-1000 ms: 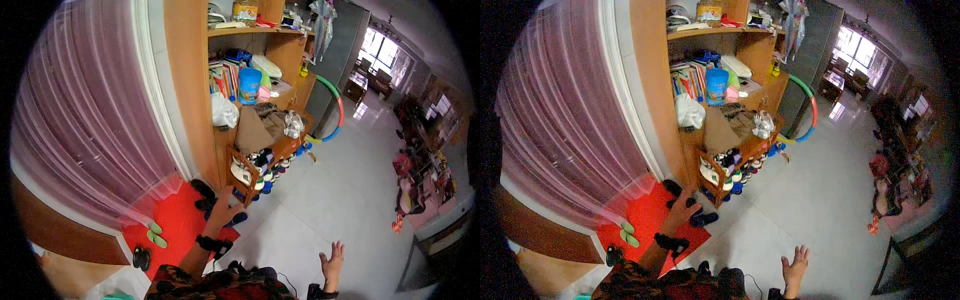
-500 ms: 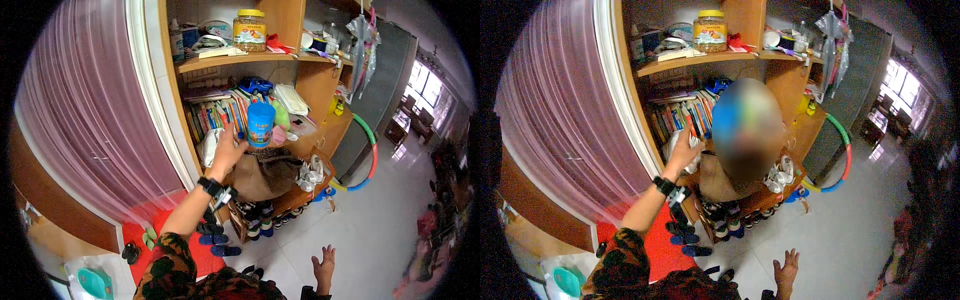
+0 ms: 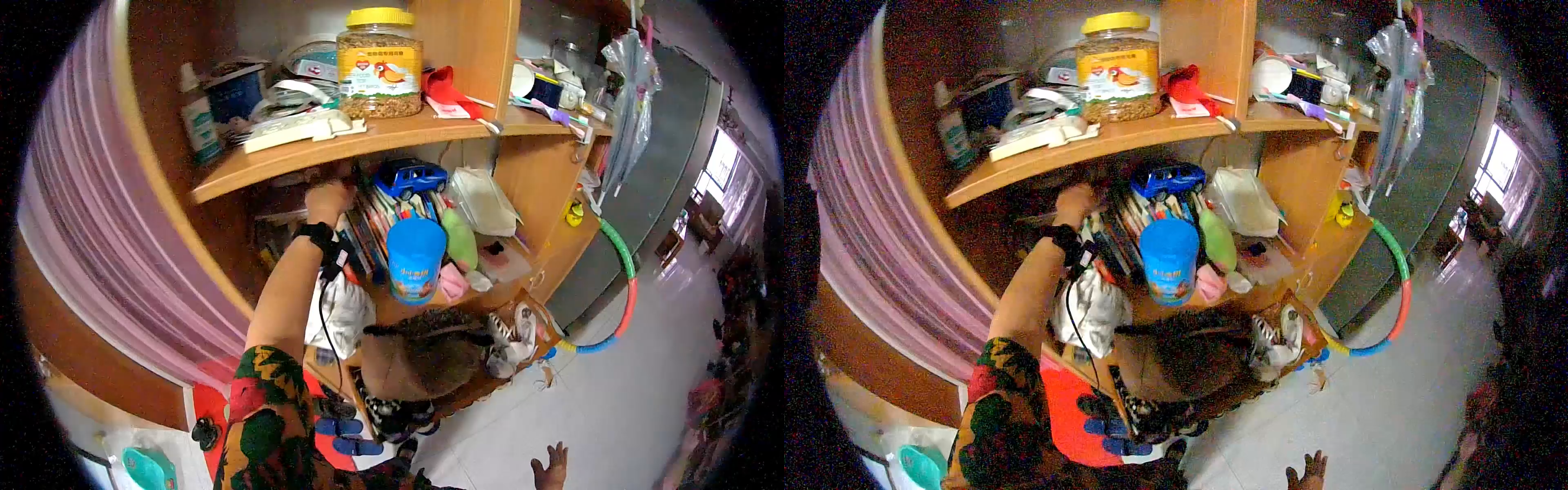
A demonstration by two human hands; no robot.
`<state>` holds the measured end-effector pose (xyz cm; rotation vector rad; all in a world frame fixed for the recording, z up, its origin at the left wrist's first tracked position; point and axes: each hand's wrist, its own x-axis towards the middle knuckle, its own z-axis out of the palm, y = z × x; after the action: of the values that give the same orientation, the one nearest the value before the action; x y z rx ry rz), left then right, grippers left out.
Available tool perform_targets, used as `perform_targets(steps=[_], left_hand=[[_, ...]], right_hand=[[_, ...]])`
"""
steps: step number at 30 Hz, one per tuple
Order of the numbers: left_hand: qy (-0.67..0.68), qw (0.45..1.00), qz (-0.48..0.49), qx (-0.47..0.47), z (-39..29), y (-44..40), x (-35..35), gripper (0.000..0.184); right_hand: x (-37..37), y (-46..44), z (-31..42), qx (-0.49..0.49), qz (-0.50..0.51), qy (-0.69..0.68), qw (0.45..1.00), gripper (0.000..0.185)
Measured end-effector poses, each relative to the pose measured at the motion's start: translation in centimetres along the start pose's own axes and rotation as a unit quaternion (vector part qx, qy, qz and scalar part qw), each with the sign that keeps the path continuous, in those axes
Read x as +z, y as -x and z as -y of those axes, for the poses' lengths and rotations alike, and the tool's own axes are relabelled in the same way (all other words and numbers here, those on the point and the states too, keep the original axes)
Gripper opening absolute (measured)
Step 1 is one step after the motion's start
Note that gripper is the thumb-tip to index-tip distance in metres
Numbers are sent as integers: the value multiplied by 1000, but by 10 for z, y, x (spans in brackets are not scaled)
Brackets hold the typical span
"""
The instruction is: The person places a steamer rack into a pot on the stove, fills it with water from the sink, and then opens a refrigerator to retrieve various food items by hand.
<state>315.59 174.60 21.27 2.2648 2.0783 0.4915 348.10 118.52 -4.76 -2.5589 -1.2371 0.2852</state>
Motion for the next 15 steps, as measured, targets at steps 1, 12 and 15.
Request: perform_targets(steps=[1,12,15], left_hand=[[8,1000,2,-23,0,-7,1,51],[-9,975,-70,210,19,-134,95,33],[168,961,-2,217,52,-160,107,38]], right_hand=[[-2,-9,-1,1,1,2,1000,50],[-18,-49,43,73,15,-54,996,53],[-34,-60,59,17,7,-10,1000,47]])
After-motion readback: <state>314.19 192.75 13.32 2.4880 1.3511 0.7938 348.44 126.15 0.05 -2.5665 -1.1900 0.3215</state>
